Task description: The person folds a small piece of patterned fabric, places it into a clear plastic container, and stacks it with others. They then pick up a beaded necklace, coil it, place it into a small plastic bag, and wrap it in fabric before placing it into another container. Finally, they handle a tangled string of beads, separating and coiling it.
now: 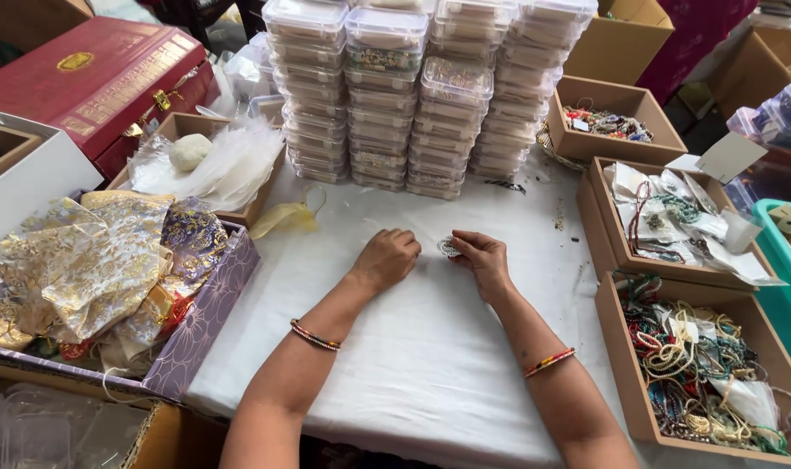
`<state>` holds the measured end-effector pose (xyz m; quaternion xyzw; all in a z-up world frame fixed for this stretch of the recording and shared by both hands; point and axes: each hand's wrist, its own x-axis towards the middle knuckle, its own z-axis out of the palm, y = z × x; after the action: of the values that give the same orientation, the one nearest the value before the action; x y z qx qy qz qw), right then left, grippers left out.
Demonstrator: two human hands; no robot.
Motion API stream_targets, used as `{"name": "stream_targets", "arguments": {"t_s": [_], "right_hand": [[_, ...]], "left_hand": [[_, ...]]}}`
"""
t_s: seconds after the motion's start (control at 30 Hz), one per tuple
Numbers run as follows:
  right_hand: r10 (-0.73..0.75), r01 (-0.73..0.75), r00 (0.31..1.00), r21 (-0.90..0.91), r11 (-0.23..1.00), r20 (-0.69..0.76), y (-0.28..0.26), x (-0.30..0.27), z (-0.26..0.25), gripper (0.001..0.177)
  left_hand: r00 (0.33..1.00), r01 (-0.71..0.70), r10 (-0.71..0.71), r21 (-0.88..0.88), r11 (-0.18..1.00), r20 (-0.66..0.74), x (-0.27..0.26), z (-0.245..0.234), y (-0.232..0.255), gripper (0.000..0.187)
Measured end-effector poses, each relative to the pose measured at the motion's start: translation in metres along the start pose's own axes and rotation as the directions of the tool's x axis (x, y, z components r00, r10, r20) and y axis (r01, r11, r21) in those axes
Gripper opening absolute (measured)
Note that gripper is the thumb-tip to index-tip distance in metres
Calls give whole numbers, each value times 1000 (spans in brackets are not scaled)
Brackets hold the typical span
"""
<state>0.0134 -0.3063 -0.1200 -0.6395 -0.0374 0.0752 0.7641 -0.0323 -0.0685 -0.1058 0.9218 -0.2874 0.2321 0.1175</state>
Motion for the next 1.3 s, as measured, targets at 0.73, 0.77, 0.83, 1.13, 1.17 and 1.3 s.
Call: {"name": "stream_targets", "arguments": {"t_s": [0.73, 0.77, 0.83, 1.13, 1.17, 1.3], "right_hand": [[-254, 258, 960, 18, 966, -118, 11, 9, -2, 25], [-255, 259, 959, 21, 966, -119, 8, 9, -2, 25], [-256, 258, 959, 0, 966, -119, 4, 9, 0, 26], [-299, 289, 948, 102, 952, 109, 12, 8, -5, 23], [-298, 288, 948, 100, 952, 109, 10, 7, -6, 23], [-246, 219, 951, 151, 964, 185, 5, 7, -9, 21]], "left_hand": [[930, 242, -179, 165, 956, -322, 39, 6, 38, 11], [930, 239, -177, 167, 956, -321, 37, 10, 37, 11], [929, 216, -187, 60, 974, -320, 31, 20, 35, 22], [907, 162, -108, 100, 982, -407, 31, -4, 47, 6], [907, 162, -109, 98, 982, -408, 30, 0, 45, 6], [926, 223, -221, -28, 974, -306, 29, 15, 40, 7]]}}
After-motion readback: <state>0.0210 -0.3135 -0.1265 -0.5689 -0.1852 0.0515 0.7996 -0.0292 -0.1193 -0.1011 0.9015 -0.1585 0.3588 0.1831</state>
